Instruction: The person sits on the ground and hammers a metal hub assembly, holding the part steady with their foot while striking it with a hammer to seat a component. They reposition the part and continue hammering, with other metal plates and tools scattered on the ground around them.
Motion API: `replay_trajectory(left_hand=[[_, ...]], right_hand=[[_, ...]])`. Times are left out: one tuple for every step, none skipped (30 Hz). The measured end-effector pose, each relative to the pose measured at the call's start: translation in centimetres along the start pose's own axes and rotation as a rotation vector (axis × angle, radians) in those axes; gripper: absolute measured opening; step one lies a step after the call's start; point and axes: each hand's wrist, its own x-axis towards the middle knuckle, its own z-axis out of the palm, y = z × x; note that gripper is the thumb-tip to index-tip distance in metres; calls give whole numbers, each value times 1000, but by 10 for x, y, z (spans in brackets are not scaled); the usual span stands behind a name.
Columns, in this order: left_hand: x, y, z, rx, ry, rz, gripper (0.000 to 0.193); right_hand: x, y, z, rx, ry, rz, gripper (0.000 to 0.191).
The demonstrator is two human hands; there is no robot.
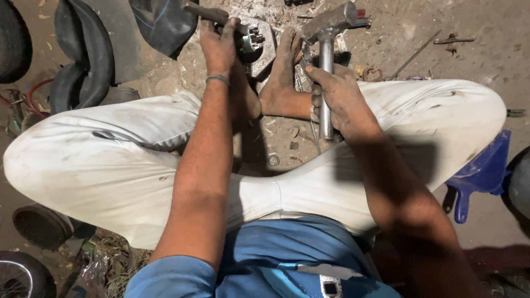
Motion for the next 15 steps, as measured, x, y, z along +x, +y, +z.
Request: replay_trajectory(left_hand=[[-1, -1, 0, 5, 11, 25, 31], [-2, -2, 0, 10, 25, 52, 32], [-2, -3, 0, 14, 38, 79, 32], [-3, -4, 1, -37, 19, 68, 34], [-4, -4, 3, -88, 1, 56, 35], [-4, -4, 4, -138, -17, 44, 37], [-5, -4, 4, -11, -12, 83, 35], [-6, -3, 4, 117, -8, 121, 34], [-7, -2, 4, 245, -3, 159, 33], [-7, 1, 4, 280, -11, 142, 36], [-7, 3, 4, 316, -20, 126, 38], [-7, 6, 5, 351, -31, 110, 41], [-7, 10, 6, 323, -31, 176, 46], [-8, 13, 6, 295, -32, 240, 51], [-8, 16, 6, 267, -33, 305, 56]], right_hand=[[0, 0, 0, 8, -6, 3, 23], [0, -1, 0, -4, -5, 5, 22], [-1, -1, 1, -16, -3, 7, 22], [-1, -2, 1, -28, -1, 10, 21], [-2, -2, 2, -36, 2, 11, 21], [-3, -3, 2, -44, 5, 11, 21], [-4, -3, 3, -53, 9, 13, 21], [-4, -4, 4, -46, -3, 6, 22], [-5, -4, 4, -40, -15, -1, 22], [-6, -4, 4, -33, -28, -10, 22], [-6, -4, 5, -39, -20, -4, 22], [-6, -4, 5, -44, -11, 2, 22], [-5, -3, 4, -49, -2, 7, 22], [-5, -3, 4, -55, 7, 7, 22], [-4, -3, 4, -62, 16, 7, 22]])
